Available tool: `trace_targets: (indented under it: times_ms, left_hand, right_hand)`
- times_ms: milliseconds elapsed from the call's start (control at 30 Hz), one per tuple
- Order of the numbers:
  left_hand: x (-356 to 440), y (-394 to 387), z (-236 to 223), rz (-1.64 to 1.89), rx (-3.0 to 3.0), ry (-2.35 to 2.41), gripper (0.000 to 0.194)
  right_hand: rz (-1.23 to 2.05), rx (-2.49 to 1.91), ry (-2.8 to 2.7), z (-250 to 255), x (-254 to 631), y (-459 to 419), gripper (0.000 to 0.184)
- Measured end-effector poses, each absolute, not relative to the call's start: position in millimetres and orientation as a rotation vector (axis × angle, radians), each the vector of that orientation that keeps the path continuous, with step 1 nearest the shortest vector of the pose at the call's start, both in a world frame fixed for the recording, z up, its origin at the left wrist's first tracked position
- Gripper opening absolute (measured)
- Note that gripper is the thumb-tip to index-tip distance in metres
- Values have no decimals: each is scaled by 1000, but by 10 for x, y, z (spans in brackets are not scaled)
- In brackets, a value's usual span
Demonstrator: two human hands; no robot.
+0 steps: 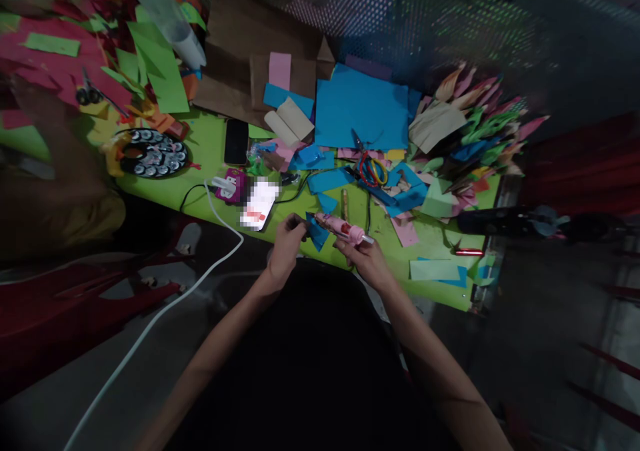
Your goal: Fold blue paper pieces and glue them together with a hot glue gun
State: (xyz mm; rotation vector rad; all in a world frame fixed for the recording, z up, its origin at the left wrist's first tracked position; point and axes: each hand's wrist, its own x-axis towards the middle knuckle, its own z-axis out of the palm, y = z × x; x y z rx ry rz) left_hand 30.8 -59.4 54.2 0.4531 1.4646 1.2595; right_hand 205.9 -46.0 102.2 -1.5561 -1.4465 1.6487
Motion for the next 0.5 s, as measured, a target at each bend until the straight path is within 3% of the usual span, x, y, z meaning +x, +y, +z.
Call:
trace_targets:
  times_ms: [500]
  left_hand:
    - [337, -551, 515, 1246, 480, 1468, 22]
  right_hand:
    - [1640, -1560, -1461, 1003, 2095, -442, 43]
